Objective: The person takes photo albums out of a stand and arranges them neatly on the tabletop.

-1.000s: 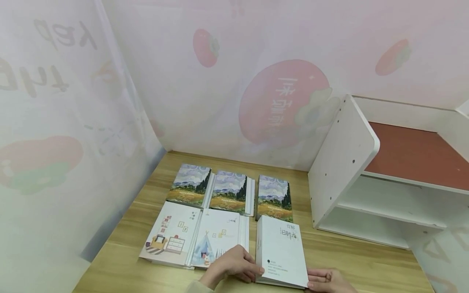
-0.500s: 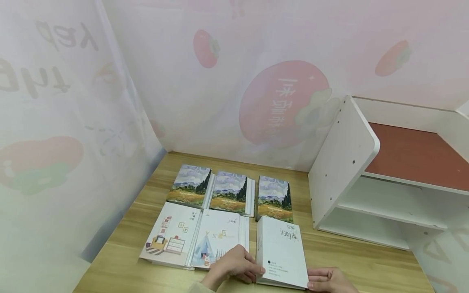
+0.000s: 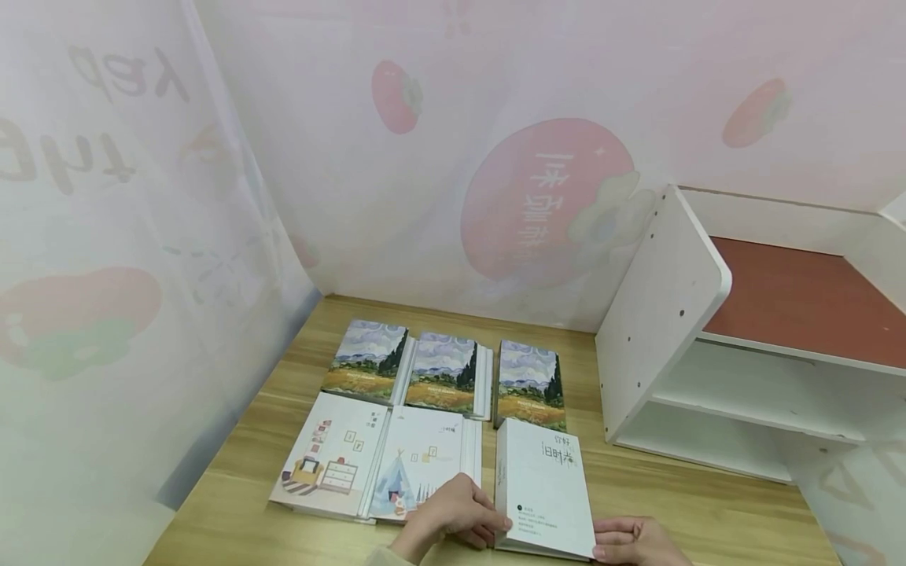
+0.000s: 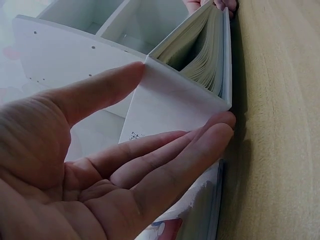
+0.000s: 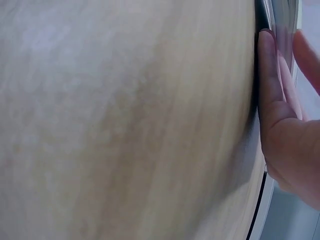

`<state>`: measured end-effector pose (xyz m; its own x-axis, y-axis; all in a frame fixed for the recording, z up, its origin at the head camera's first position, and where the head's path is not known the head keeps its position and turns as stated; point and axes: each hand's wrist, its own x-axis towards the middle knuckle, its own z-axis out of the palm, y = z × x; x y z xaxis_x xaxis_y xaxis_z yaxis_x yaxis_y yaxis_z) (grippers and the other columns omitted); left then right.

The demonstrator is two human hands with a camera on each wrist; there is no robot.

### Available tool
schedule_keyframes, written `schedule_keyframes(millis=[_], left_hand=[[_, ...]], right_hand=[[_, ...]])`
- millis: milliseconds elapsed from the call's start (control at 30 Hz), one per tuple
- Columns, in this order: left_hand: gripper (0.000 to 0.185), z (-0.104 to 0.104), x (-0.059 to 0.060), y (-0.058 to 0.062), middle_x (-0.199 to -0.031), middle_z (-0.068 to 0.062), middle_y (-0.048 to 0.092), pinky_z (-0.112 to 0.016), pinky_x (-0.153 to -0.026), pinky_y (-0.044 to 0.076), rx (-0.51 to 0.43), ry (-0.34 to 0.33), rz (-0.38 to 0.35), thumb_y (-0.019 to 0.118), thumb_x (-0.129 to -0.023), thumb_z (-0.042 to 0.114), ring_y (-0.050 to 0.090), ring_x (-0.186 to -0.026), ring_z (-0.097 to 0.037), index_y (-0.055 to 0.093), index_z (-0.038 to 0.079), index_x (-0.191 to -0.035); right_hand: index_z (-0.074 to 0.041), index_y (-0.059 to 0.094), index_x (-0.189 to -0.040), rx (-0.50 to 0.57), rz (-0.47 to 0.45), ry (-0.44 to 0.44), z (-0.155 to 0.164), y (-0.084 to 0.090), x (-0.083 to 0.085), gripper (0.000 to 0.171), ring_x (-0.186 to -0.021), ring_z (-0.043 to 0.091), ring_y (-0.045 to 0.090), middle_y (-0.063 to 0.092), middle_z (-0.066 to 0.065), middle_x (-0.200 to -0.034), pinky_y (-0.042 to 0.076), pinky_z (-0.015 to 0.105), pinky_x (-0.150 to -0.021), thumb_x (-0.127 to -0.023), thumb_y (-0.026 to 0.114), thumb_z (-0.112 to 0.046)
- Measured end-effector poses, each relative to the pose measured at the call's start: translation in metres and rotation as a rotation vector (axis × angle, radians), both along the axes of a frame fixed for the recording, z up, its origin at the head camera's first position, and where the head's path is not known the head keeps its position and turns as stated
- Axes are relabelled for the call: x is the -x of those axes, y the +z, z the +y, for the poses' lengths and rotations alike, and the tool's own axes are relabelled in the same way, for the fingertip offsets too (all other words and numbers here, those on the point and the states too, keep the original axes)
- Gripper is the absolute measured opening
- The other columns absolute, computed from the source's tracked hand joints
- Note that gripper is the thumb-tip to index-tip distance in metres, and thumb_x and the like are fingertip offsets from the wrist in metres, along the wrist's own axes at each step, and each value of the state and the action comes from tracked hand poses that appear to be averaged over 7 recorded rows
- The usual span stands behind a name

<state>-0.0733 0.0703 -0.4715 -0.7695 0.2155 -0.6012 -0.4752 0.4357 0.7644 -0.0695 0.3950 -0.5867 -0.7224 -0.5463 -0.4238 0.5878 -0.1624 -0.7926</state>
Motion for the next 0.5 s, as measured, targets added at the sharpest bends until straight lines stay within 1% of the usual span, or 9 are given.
schedule_keyframes(millis=[267,500], left_hand=[[0.011,0.0000,-0.0008,-0.0007,-0.071,-0.017,0.070,-0.037,-0.058,0.061,0.013,0.007,-0.001,0.083,-0.080,0.013,0.071,-0.065,-0.029,0.077,0.004,-0.076],[0.011,0.0005,-0.0001,0.0019,-0.070,-0.017,0.070,-0.038,-0.058,0.061,0.005,0.009,0.013,0.083,-0.079,0.013,0.071,-0.066,-0.031,0.077,0.004,-0.076]], right_hand=[[0.015,0.063,-0.115,-0.038,-0.004,-0.023,-0.0032,-0.0003,-0.0036,0.038,-0.091,0.027,0.070,0.069,0.023,-0.103,0.058,0.036,-0.079,-0.081,0.077,0.005],[0.015,0.061,-0.117,-0.050,0.065,-0.002,-0.0031,0.0005,-0.0032,0.040,-0.092,0.025,0.069,0.070,0.021,-0.104,0.058,0.033,-0.080,-0.083,0.077,0.001]])
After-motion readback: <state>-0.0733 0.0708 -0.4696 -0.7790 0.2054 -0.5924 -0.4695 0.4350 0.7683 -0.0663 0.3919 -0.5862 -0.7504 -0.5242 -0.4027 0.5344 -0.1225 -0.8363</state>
